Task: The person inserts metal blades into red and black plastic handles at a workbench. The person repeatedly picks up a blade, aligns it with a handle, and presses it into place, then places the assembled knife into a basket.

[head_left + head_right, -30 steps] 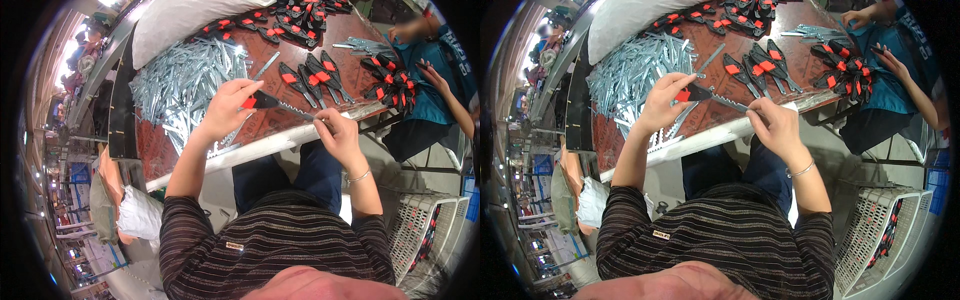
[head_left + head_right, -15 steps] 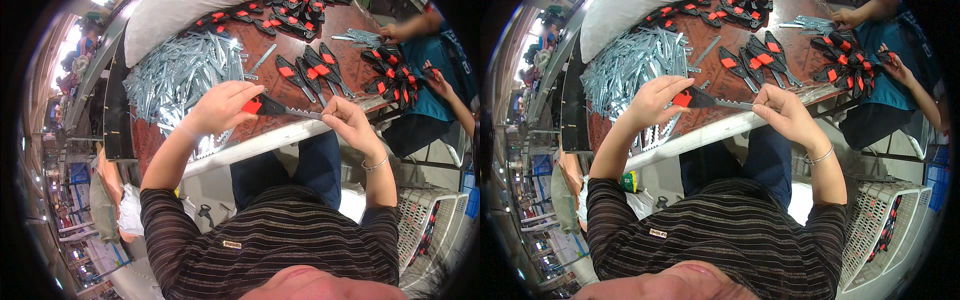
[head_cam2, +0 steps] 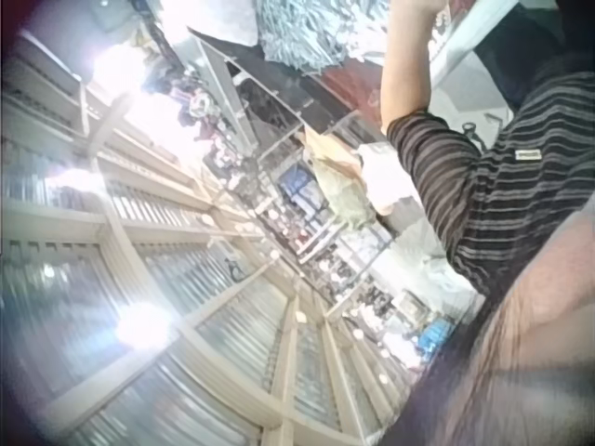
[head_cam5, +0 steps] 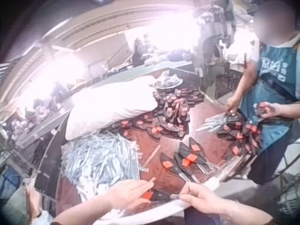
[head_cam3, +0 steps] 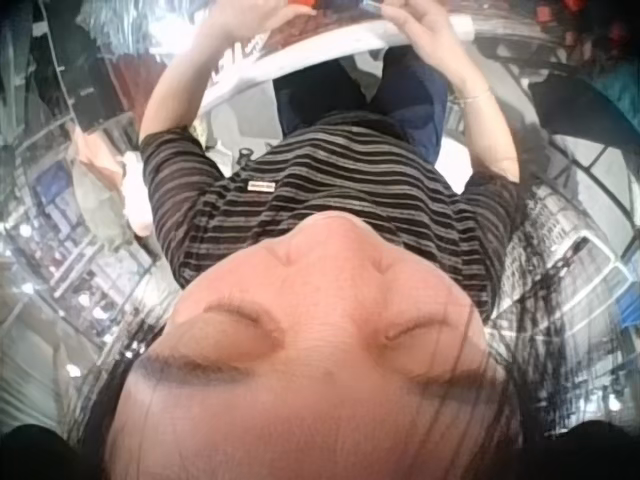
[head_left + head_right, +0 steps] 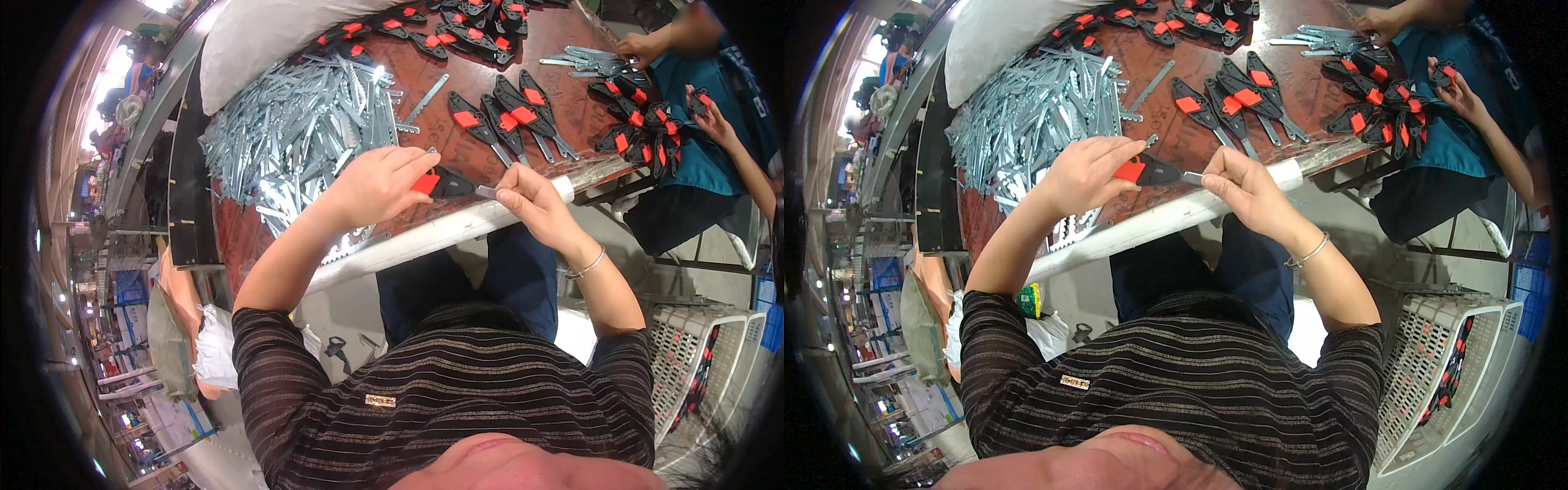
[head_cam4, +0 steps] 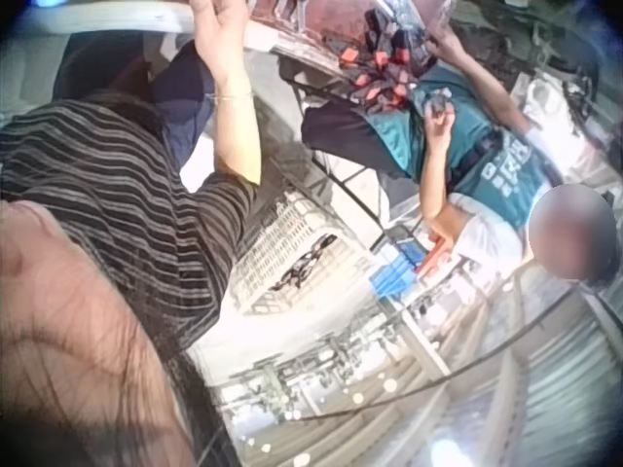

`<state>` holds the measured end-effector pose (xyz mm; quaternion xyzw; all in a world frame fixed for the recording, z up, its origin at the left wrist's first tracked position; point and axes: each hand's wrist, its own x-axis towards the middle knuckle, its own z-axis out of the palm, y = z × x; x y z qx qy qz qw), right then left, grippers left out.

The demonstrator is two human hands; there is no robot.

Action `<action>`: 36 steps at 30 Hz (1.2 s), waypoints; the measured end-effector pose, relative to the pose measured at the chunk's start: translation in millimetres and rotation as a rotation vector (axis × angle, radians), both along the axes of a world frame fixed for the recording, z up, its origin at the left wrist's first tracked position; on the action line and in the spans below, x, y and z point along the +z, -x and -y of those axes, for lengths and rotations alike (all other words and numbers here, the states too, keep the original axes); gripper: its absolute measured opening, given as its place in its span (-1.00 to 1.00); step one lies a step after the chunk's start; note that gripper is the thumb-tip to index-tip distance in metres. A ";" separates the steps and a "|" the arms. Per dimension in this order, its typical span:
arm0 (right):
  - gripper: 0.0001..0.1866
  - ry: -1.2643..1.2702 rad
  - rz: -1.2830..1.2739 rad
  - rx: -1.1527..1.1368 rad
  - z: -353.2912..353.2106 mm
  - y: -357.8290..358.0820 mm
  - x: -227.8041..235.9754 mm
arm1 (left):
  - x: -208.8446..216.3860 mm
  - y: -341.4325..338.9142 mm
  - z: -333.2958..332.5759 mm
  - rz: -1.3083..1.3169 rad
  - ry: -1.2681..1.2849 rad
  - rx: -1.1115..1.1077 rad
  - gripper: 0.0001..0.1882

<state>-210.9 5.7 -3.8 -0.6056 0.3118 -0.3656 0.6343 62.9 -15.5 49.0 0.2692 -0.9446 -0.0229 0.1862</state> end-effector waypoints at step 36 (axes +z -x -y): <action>-0.50 0.596 -0.667 -0.640 36.2 5.6 -13.0 | -67.3 67.2 12.8 -1.663 -1.501 0.398 -0.71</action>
